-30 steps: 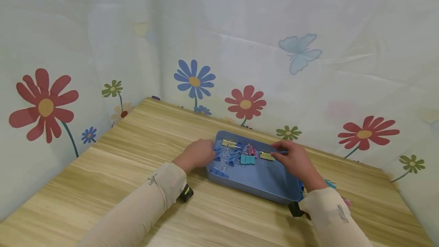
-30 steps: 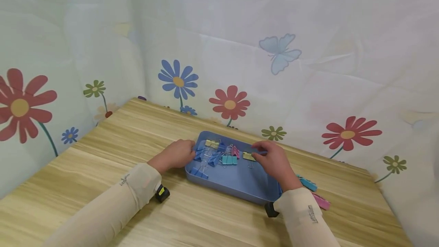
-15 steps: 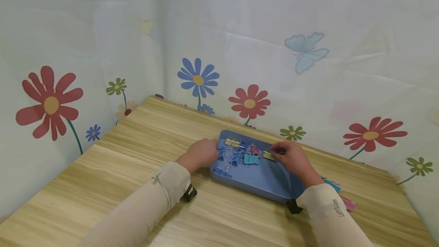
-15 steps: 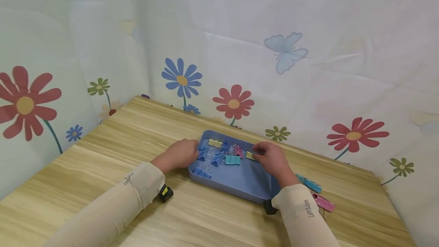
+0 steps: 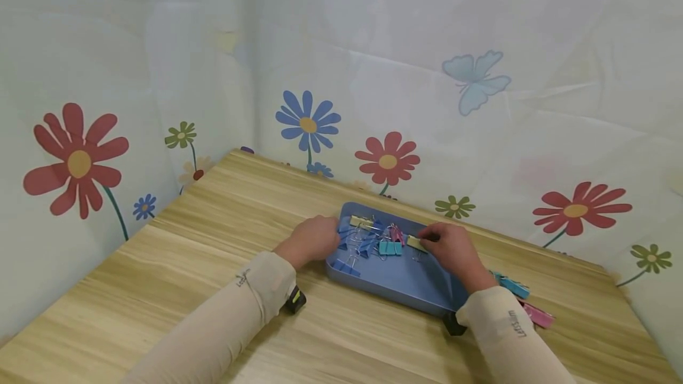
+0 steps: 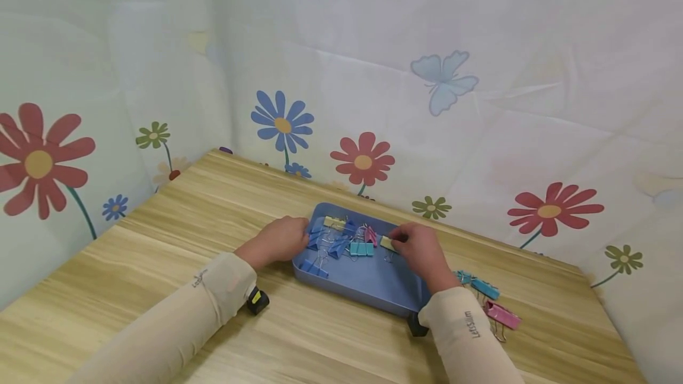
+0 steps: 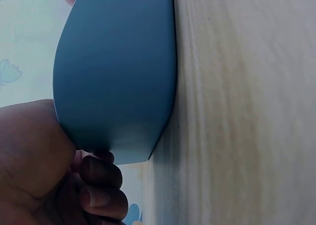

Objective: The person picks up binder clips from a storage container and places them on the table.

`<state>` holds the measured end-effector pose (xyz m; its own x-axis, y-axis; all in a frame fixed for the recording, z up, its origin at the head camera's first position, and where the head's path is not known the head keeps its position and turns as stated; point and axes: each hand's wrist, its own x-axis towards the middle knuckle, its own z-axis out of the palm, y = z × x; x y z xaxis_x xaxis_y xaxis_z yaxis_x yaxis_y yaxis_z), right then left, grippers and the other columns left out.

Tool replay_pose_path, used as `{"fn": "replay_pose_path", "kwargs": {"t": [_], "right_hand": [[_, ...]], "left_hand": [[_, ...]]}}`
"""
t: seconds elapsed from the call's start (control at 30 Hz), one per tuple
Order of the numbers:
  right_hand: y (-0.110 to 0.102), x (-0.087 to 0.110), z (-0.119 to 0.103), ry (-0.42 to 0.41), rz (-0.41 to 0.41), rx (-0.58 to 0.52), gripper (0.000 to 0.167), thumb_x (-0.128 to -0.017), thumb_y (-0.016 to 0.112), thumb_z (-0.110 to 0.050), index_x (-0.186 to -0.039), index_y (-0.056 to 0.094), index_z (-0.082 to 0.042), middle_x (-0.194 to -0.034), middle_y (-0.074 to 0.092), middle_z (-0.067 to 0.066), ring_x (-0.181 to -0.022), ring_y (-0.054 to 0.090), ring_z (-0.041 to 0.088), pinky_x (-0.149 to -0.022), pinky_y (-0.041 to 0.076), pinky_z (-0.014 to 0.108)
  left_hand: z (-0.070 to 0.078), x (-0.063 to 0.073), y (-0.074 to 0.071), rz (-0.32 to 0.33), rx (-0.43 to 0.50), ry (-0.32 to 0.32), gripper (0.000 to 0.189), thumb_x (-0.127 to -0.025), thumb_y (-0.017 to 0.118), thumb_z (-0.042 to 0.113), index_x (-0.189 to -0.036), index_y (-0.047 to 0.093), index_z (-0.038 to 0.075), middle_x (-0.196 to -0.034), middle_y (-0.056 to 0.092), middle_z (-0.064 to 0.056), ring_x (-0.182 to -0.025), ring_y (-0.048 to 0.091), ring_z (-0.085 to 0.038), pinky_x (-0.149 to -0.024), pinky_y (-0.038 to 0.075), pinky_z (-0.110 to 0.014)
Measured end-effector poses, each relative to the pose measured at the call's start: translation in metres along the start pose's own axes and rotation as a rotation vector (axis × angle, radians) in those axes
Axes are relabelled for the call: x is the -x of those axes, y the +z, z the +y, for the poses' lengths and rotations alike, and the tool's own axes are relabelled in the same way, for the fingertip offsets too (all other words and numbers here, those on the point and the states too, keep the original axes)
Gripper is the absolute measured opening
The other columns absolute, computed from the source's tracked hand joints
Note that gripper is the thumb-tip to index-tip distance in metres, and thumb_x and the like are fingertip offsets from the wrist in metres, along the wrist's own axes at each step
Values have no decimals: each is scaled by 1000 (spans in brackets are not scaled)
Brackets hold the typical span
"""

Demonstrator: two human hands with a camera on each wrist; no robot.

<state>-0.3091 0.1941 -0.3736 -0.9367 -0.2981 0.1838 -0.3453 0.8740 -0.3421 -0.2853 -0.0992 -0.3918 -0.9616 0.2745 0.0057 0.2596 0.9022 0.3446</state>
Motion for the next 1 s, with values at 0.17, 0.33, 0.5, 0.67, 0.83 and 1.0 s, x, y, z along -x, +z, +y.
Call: {"fn": "replay_pose_path", "kwargs": {"t": [0.17, 0.33, 0.5, 0.67, 0.83, 1.0], "right_hand": [[2, 3, -1, -41, 31, 27, 11, -87, 69, -12, -95, 76, -8, -88, 74, 6, -76, 64, 17, -65, 52, 34], [3, 6, -1, -73, 68, 35, 11, -87, 68, -10, -92, 77, -9, -87, 74, 6, -74, 65, 15, -62, 51, 32], [-1, 11, 1, -57, 101, 4, 11, -87, 68, -10, -93, 78, -10, -95, 74, 9, -78, 66, 18, -62, 50, 31], [-12, 18, 2, -39, 118, -37, 12, -89, 68, -13, -95, 77, -11, -102, 73, 9, -86, 67, 23, -66, 51, 32], [-27, 26, 2, 27, 131, -89, 13, -90, 67, -17, -97, 77, -13, -101, 74, 9, -84, 68, 22, -65, 50, 30], [-45, 33, 5, 71, 171, -124, 14, -90, 67, -19, -98, 76, -10, -98, 74, 12, -85, 69, 25, -66, 52, 31]], "left_hand": [[1, 0, 0, -8, -9, 6, 28, -96, 47, 20, -112, 61, 2, -98, 67, -14, -80, 59, -22, -78, 53, -43], [1, 0, 0, -16, -6, 4, 31, -97, 46, 20, -116, 60, 1, -104, 68, -15, -86, 62, -24, -82, 53, -43], [-1, 0, 1, -13, -1, 5, 31, -96, 45, 19, -115, 61, 1, -105, 68, -16, -90, 64, -26, -85, 53, -44], [-4, -2, 4, -4, -9, 13, 29, -96, 45, 19, -113, 61, 2, -101, 68, -15, -88, 63, -25, -83, 53, -44], [-4, -4, 5, 0, -4, 22, 29, -96, 46, 20, -113, 61, 2, -100, 68, -16, -86, 63, -25, -81, 53, -44], [-2, -3, 4, -4, 2, 16, 31, -96, 46, 19, -115, 61, 2, -102, 68, -16, -86, 62, -25, -82, 53, -44]]}}
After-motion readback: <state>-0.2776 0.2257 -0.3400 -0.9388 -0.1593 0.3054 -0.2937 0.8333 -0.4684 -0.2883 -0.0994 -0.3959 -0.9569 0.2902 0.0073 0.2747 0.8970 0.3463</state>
